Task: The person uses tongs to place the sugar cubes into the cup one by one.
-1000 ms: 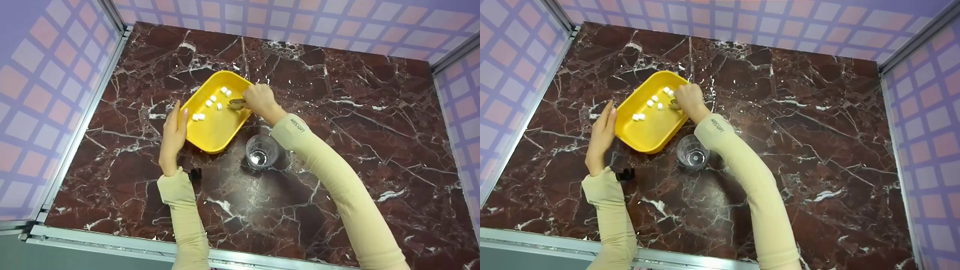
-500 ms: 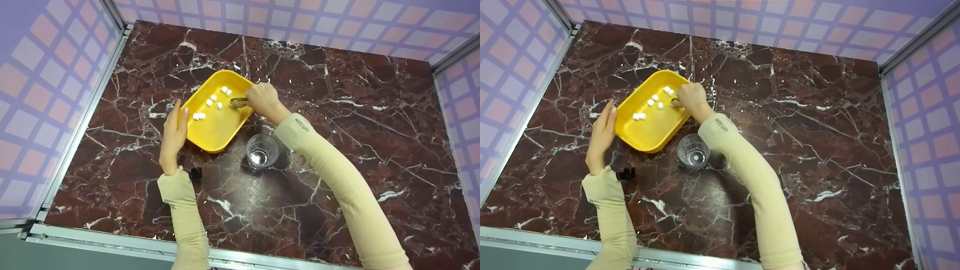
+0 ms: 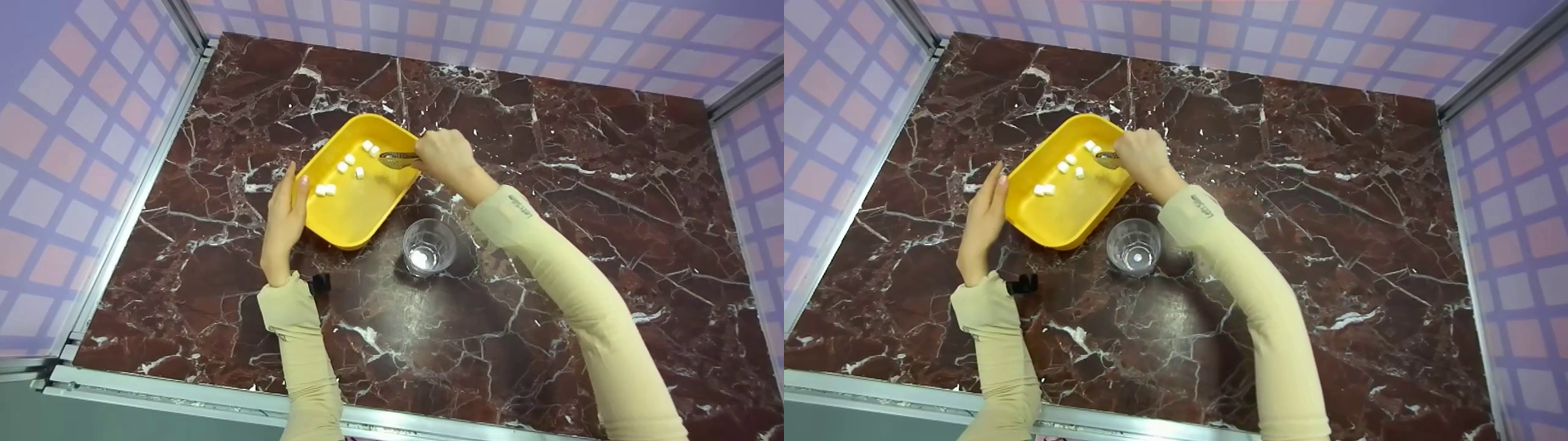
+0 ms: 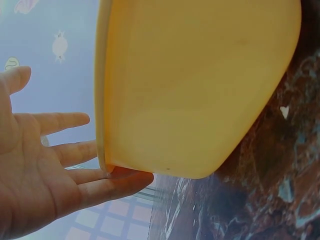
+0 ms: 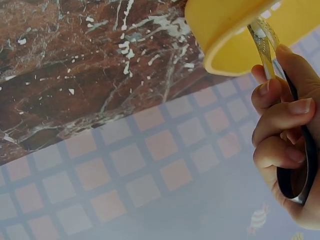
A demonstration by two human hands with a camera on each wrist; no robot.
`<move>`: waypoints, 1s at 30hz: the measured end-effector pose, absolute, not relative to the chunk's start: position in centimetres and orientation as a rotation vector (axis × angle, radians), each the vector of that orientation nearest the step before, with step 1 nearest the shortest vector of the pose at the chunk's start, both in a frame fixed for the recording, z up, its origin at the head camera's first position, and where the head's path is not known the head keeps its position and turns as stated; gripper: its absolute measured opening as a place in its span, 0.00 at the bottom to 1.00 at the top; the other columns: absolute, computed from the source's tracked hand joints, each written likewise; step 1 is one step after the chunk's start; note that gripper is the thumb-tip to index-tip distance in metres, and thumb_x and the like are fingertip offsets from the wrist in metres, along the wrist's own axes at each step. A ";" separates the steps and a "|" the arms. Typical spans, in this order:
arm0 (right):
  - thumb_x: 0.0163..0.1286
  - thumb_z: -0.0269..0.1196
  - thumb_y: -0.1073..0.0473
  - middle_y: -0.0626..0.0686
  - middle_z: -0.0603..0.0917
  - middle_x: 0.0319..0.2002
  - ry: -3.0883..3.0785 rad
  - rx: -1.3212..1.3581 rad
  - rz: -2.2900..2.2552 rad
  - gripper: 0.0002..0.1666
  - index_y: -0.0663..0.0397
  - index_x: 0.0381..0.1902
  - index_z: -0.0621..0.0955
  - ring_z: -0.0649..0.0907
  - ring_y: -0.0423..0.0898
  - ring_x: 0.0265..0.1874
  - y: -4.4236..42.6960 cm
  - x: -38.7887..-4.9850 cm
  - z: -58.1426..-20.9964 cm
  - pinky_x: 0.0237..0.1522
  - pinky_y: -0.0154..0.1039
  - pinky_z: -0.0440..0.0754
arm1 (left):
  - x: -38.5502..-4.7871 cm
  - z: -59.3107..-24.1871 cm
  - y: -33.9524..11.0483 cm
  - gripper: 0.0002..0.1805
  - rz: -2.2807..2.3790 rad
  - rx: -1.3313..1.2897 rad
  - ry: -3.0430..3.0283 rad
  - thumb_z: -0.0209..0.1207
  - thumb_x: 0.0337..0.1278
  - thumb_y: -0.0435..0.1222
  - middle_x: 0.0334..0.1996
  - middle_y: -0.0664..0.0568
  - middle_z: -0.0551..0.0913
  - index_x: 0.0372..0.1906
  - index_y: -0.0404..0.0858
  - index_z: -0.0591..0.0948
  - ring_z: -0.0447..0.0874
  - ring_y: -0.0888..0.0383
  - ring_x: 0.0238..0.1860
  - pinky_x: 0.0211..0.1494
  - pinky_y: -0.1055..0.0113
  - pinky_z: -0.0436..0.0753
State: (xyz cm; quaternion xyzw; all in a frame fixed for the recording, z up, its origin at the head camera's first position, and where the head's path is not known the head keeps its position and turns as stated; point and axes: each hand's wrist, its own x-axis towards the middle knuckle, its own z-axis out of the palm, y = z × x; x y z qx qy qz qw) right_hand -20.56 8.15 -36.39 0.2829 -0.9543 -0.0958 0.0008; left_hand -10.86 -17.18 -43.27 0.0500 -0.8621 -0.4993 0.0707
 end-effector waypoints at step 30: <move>0.59 0.58 0.46 0.57 0.80 0.15 -2.607 0.924 0.092 0.20 0.52 0.42 0.82 0.64 0.44 0.05 17.8 -13.5 -27.5 0.08 0.32 0.54 | -10.9 -43.4 -17.2 0.28 -1.502 0.129 -2.580 0.41 0.66 0.44 0.66 0.41 0.59 0.67 0.37 0.57 0.56 0.46 0.67 0.71 0.57 0.54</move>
